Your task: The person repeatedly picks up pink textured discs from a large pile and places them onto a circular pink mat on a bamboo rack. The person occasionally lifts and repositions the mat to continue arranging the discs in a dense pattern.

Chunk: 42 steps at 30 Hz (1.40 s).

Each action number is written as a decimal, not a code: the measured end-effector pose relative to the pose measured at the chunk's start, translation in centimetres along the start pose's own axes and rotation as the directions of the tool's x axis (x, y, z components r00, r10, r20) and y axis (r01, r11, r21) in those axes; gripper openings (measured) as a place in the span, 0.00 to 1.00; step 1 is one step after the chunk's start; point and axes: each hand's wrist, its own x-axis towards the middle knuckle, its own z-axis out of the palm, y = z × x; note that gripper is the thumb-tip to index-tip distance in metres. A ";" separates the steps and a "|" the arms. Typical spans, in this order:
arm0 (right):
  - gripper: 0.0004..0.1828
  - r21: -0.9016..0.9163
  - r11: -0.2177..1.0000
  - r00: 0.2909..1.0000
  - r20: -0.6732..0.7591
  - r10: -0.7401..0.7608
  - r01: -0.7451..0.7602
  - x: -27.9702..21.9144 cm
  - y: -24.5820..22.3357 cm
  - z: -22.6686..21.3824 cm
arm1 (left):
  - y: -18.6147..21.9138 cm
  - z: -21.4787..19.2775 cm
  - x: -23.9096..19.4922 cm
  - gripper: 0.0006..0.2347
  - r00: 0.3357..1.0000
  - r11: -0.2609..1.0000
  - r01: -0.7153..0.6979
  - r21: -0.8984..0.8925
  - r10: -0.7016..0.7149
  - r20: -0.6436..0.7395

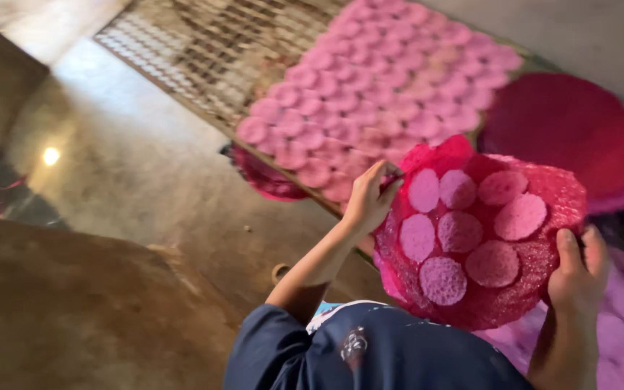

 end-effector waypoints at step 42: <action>0.15 -0.186 0.979 0.994 0.083 -0.071 0.085 29.1 -7.9 86.0 | -46.2 -64.9 47.4 0.07 0.995 0.865 0.080 0.496 -0.044 -0.084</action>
